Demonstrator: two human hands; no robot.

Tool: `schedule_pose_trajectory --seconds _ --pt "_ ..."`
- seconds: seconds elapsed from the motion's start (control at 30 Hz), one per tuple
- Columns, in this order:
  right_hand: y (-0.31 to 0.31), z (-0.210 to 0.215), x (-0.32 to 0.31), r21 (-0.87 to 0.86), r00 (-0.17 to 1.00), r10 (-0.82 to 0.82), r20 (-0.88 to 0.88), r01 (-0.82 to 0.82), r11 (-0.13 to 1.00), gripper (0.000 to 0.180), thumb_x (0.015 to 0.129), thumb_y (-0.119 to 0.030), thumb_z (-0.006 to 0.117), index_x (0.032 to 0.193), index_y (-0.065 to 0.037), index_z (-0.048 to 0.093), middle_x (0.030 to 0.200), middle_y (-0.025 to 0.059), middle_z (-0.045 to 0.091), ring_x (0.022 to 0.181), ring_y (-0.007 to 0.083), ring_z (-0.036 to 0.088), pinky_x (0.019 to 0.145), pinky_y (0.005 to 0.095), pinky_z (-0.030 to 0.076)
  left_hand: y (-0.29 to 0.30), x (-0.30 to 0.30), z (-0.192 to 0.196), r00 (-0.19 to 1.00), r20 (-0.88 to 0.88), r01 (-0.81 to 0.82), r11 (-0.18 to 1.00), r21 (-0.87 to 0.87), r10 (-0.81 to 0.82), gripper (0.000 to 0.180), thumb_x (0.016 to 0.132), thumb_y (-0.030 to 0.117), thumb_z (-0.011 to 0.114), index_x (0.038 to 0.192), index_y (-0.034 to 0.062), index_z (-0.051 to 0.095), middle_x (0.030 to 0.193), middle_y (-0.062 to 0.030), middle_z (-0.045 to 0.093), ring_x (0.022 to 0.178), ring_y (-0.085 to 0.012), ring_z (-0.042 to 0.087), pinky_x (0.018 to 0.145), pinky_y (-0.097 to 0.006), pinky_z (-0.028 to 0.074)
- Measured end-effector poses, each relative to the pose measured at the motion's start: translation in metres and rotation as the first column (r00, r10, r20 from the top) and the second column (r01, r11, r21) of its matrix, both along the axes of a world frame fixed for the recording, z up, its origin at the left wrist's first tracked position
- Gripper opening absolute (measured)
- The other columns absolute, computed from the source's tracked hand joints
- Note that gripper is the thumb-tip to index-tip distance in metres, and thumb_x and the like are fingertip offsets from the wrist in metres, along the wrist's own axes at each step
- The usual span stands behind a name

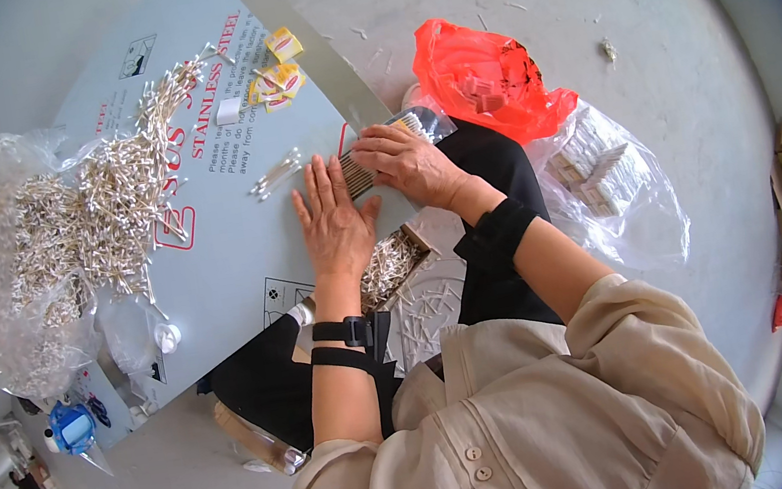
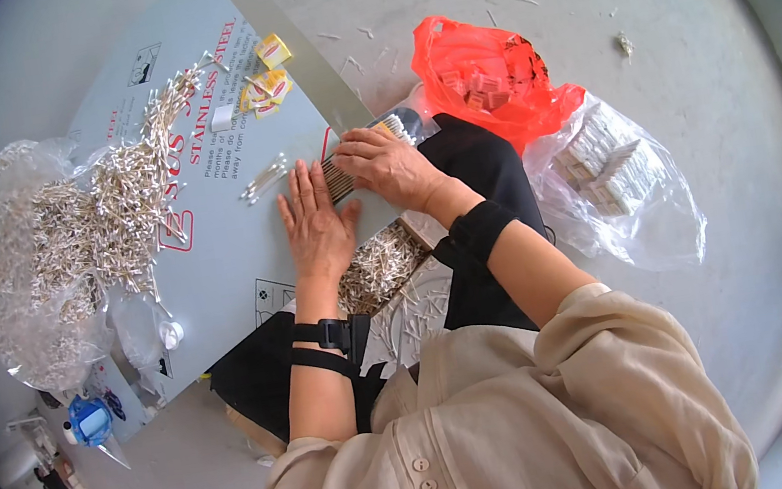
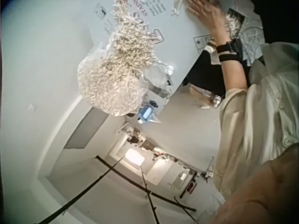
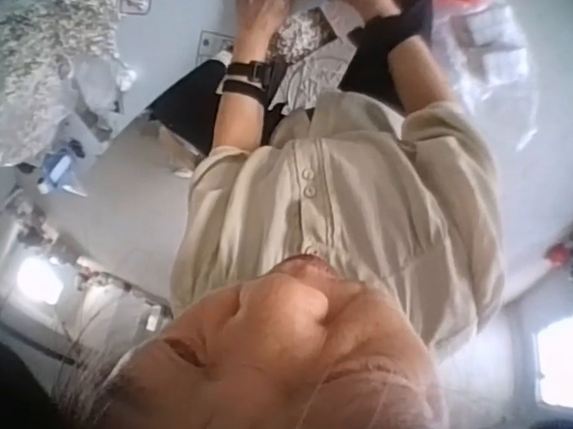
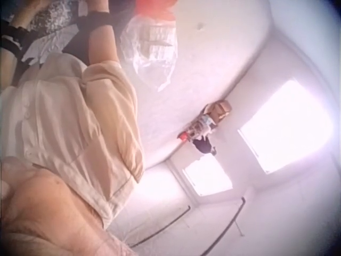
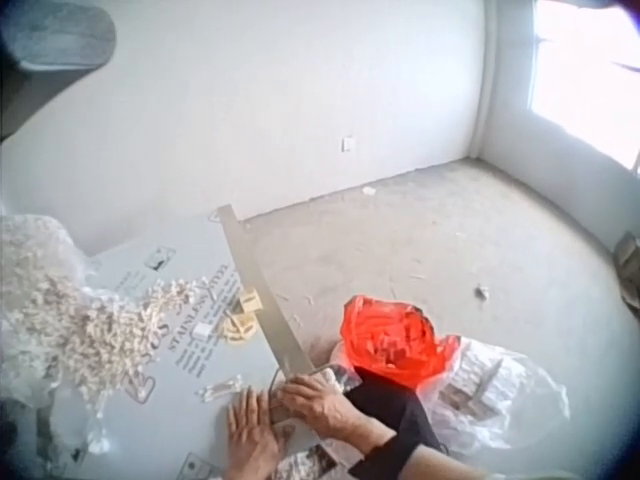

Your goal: The person is manually packaging cotton swabs into small plastic sleeves and sealing them with adhesive stickers.

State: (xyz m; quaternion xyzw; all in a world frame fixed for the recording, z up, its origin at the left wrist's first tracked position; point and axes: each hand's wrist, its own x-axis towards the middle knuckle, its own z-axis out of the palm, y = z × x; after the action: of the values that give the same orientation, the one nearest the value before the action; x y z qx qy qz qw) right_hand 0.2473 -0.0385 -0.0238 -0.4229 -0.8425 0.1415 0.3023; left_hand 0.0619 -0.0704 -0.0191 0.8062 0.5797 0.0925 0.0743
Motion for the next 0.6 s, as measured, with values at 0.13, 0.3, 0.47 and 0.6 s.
schedule_pose_trajectory --seconds 0.13,0.3,0.47,0.6 --pt "-0.007 0.005 -0.003 0.014 0.999 -0.038 0.03 0.037 0.999 0.049 0.076 -0.016 0.071 0.122 -0.007 0.06 0.135 0.0057 0.054 0.13 0.026 0.046 0.109 0.0412 0.038 -0.002 0.004 0.002 0.999 -0.01 -0.031 0.999 -0.02 0.031 0.087 0.087 0.052 0.058 0.15 0.0011 0.025 0.157 -0.019 0.022 0.148 -0.0309 0.016 0.119 -0.052 0.01" --pt "-0.01 0.002 -0.003 0.019 0.985 -0.024 0.172 0.021 1.0 0.048 0.087 -0.026 0.059 0.131 -0.008 0.054 0.142 0.0082 0.049 0.135 0.0265 0.041 0.115 0.0439 0.027 -0.005 0.008 0.001 0.999 -0.017 -0.036 0.999 -0.021 0.036 0.088 0.087 0.052 0.058 0.15 -0.0003 0.024 0.157 -0.0211 0.02 0.148 -0.0322 0.014 0.119 -0.052 0.009" --pt "-0.018 0.007 -0.002 -0.007 0.965 -0.075 0.25 0.079 0.997 0.054 0.091 -0.029 0.054 0.14 -0.007 0.045 0.148 0.0105 0.041 0.141 0.025 0.033 0.118 0.0454 0.019 -0.004 0.006 0.0 0.999 -0.017 -0.039 0.998 -0.049 0.038 0.087 0.089 0.052 0.056 0.15 -0.0003 0.023 0.157 -0.0213 0.02 0.148 -0.0329 0.014 0.118 -0.052 0.009" --pt "-0.021 0.01 0.001 -0.041 0.946 -0.033 0.322 0.048 0.998 0.059 0.092 -0.032 0.052 0.144 -0.007 0.039 0.152 0.0108 0.036 0.144 0.0242 0.028 0.12 0.0462 0.013 -0.003 0.002 -0.007 0.999 0.035 -0.011 1.0 -0.009 0.012 0.083 0.093 0.054 0.049 0.151 0.0002 0.022 0.158 -0.0206 0.019 0.148 -0.0333 0.014 0.118 -0.052 0.009"
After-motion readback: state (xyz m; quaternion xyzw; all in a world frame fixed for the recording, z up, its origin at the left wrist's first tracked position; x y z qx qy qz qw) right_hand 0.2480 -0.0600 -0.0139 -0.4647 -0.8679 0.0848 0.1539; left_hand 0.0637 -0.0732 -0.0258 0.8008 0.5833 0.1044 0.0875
